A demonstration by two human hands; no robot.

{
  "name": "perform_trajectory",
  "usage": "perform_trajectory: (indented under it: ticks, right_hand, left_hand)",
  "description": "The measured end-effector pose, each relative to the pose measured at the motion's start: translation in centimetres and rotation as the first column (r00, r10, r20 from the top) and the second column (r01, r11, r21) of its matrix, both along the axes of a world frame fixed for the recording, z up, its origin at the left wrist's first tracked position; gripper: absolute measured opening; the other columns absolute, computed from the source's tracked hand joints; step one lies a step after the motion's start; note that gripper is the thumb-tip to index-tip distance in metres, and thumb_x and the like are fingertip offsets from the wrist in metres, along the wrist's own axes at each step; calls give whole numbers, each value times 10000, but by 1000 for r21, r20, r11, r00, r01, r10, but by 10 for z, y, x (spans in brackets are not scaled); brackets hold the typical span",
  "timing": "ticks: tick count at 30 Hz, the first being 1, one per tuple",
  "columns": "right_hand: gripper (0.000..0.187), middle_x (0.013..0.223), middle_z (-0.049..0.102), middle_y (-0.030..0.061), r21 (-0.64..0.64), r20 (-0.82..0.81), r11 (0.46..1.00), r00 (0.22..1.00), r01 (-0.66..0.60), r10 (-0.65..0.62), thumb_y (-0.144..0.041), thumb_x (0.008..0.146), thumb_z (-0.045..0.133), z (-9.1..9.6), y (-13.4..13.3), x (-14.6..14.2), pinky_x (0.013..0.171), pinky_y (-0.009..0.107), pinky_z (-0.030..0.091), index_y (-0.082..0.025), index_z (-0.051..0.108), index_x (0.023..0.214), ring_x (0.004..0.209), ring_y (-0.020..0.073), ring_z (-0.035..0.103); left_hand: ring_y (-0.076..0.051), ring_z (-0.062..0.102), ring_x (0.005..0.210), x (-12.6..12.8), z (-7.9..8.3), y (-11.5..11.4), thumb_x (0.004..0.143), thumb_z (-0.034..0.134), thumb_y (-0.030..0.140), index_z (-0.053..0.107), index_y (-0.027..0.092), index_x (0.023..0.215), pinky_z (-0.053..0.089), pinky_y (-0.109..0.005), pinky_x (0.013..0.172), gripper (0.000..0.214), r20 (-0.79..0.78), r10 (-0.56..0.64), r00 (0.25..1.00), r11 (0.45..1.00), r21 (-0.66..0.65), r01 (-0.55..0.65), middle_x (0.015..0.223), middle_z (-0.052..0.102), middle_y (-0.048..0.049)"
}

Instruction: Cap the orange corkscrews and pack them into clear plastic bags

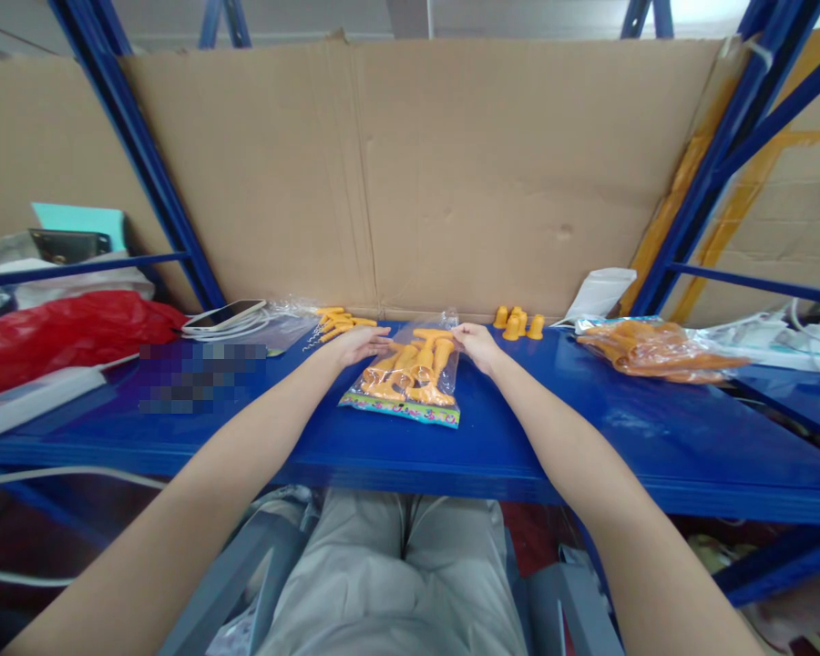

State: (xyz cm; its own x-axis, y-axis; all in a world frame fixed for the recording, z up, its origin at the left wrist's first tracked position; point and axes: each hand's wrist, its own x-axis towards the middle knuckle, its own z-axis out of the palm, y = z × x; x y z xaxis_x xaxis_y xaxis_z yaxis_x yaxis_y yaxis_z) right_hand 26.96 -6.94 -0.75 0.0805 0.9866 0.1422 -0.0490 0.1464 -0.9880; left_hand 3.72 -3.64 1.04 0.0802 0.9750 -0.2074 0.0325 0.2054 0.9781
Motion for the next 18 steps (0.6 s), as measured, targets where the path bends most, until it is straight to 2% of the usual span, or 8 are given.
perform_trajectory:
  ticks: [4,9,14,18]
  right_hand:
    - [225,604,599,-34,4,-35,999,998,-50,50,-130,762,707,0,0,1,654,188,498,-186,556,604,588,81,570]
    - [193,618,607,-33,2,-93,999,994,-55,55,-108,791,680,1,0,-1,633,171,483,-182,589,637,595,77,573]
    - [237,608,601,-29,-9,-85,999,996,-36,35,-68,826,612,5,-3,-3,625,163,469,-174,582,617,590,75,569]
    - [295,581,588,-11,-79,-58,997,998,4,-8,-21,857,521,12,-9,-4,564,176,462,-162,559,601,537,78,555]
  left_hand:
    - [-110,568,538,0,3,-2,896,599,160,597,129,804,486,-200,583,97,4,2,1000,1000,-29,-2,630,597,-25]
    - [-82,531,477,-2,2,-1,876,618,136,601,134,727,442,-174,513,150,43,-91,995,996,-16,92,584,601,-8]
    - [-99,600,551,-1,1,-2,828,615,23,608,113,701,510,-205,624,155,20,-102,995,995,4,102,609,645,-26]
    - [-121,644,608,1,1,-5,831,562,-28,583,120,714,558,-276,729,189,32,-75,997,996,53,73,643,658,-29]
